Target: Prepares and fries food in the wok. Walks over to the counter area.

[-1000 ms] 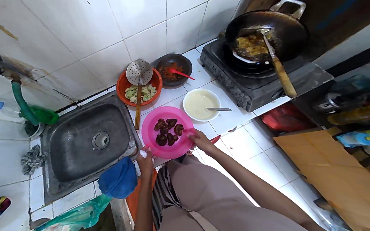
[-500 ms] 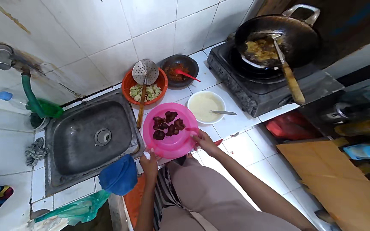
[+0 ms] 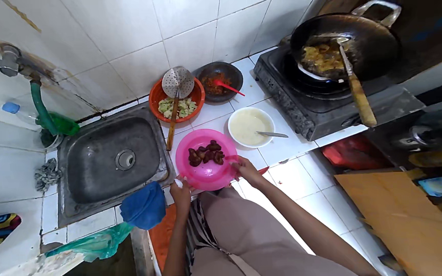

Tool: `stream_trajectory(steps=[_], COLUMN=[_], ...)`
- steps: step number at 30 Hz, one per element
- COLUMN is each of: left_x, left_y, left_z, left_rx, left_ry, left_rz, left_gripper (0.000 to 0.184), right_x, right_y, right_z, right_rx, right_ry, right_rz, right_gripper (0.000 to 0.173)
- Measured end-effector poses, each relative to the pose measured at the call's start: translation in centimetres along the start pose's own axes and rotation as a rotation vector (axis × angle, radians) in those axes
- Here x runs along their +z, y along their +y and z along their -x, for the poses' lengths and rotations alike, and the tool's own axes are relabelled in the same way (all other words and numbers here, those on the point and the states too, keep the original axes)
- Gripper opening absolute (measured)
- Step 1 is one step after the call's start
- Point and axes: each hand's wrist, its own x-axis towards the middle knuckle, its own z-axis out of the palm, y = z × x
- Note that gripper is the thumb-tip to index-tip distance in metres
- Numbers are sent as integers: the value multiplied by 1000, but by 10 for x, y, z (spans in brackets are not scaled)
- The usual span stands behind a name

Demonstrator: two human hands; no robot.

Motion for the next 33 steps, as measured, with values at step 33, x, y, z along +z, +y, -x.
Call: stream_trajectory(steps=[33], left_x=[-22], left_y=[-18], left_z=[3], left_rx=[14], left_ry=[73], left_rz=[132], left_gripper=[25], right_x=[23], right_y=[-14], right_z=[-25], right_rx=[22], right_ry=[-23], right_rz=[-75], right_gripper=[22])
